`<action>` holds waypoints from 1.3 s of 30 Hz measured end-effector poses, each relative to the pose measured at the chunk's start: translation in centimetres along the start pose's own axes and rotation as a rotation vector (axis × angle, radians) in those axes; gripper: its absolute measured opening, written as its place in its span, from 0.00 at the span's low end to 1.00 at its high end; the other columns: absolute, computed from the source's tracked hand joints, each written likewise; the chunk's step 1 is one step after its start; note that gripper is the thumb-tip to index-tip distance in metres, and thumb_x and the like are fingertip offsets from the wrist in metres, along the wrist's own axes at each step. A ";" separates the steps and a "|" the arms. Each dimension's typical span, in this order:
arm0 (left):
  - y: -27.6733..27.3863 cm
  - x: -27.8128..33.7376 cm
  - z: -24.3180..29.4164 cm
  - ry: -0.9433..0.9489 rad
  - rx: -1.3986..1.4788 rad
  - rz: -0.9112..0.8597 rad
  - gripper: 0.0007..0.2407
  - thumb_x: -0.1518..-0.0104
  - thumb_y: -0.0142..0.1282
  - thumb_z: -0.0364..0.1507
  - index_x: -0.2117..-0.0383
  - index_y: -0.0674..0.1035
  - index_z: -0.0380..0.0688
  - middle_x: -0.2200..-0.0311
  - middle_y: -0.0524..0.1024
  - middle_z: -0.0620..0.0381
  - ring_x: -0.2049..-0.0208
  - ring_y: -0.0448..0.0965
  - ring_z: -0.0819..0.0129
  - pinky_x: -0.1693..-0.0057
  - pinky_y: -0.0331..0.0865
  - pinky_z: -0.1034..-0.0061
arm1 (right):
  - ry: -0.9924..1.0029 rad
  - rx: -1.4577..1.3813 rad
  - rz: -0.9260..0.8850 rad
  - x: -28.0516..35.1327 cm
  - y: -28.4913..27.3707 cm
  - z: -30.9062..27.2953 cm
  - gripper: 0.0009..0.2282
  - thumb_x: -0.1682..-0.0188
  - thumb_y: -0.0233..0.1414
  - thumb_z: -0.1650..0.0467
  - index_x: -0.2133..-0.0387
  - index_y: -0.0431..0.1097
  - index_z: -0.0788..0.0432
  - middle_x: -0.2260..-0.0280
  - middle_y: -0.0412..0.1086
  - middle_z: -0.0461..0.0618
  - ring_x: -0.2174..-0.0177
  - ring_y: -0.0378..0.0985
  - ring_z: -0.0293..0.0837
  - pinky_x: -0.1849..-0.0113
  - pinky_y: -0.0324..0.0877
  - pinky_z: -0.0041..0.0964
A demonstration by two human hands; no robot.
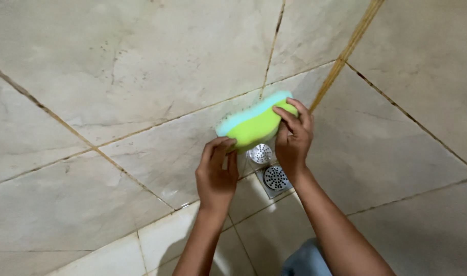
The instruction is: The person scrubs the grout lines and tiles of a bathroom wall using a green and blue sponge. They work methodically along the lower section of the wall, moving from the corner near the drain towards the shower curtain.
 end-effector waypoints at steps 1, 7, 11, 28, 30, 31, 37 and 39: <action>0.2 0.3 -0.1 -0.003 0.002 -0.003 0.10 0.43 0.62 0.19 0.56 0.81 0.41 0.53 0.79 0.52 0.55 0.85 0.60 0.50 0.78 0.72 | 0.003 0.004 -0.001 0.2 -0.3 0.1 0.16 0.50 0.47 0.83 0.56 0.79 0.59 0.44 0.67 0.55 0.44 0.69 0.51 0.46 0.70 0.40; 0.9 -0.6 -0.1 -0.088 0.020 -0.040 0.10 0.44 0.63 0.21 0.57 0.82 0.44 0.54 0.81 0.52 0.56 0.85 0.60 0.51 0.79 0.72 | 0.042 -0.030 0.031 -0.2 -1.0 2.4 0.16 0.50 0.46 0.83 0.58 0.78 0.56 0.44 0.68 0.54 0.42 0.69 0.49 0.43 0.71 0.39; 2.0 -1.6 2.2 0.102 0.056 -0.039 0.14 0.43 0.63 0.23 0.51 0.81 0.44 0.47 0.78 0.49 0.48 0.82 0.53 0.43 0.76 0.67 | 0.028 -0.001 0.174 -2.2 -3.5 1.2 0.15 0.45 0.48 0.82 0.54 0.78 0.54 0.42 0.65 0.54 0.47 0.72 0.45 0.50 0.72 0.34; 7.7 -1.9 1.6 0.052 0.193 -0.123 0.13 0.38 0.58 0.26 0.47 0.81 0.45 0.43 0.77 0.50 0.43 0.80 0.54 0.39 0.74 0.67 | 0.072 0.066 0.092 -4.7 -5.8 4.5 0.17 0.48 0.49 0.83 0.53 0.77 0.55 0.41 0.63 0.54 0.49 0.74 0.47 0.57 0.74 0.32; 9.4 -1.2 0.4 0.010 0.165 -0.218 0.15 0.39 0.57 0.27 0.45 0.79 0.44 0.40 0.75 0.48 0.43 0.78 0.50 0.39 0.73 0.65 | -0.013 0.143 0.077 -3.4 -5.2 8.0 0.17 0.48 0.48 0.86 0.52 0.76 0.60 0.42 0.67 0.55 0.44 0.74 0.50 0.44 0.72 0.39; 9.6 -0.8 0.1 0.010 0.165 -0.216 0.15 0.39 0.57 0.27 0.45 0.79 0.44 0.40 0.75 0.48 0.43 0.78 0.50 0.39 0.73 0.65 | -0.015 0.141 0.075 -2.9 -5.1 8.6 0.17 0.48 0.48 0.86 0.52 0.76 0.60 0.42 0.67 0.55 0.44 0.74 0.50 0.44 0.72 0.39; 9.7 0.7 0.0 -0.052 0.097 -0.211 0.14 0.43 0.63 0.28 0.51 0.78 0.43 0.46 0.76 0.48 0.49 0.79 0.49 0.45 0.73 0.63 | 0.144 0.175 0.083 -1.3 -5.8 10.6 0.13 0.53 0.51 0.86 0.64 0.78 0.61 0.50 0.71 0.54 0.49 0.75 0.49 0.48 0.72 0.38; 9.2 0.8 -0.1 -0.076 0.127 -0.157 0.12 0.45 0.63 0.27 0.55 0.79 0.43 0.51 0.77 0.49 0.53 0.79 0.49 0.48 0.74 0.63 | 0.145 0.112 0.157 -0.9 -6.1 10.2 0.12 0.52 0.50 0.84 0.65 0.78 0.60 0.52 0.69 0.53 0.50 0.76 0.47 0.47 0.73 0.38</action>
Point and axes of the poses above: each hand's wrist, its own x-axis away from the middle knuckle, its own y-axis out of the palm, z = x × y, the point moved 7 cm from there along -x, towards the middle knuckle
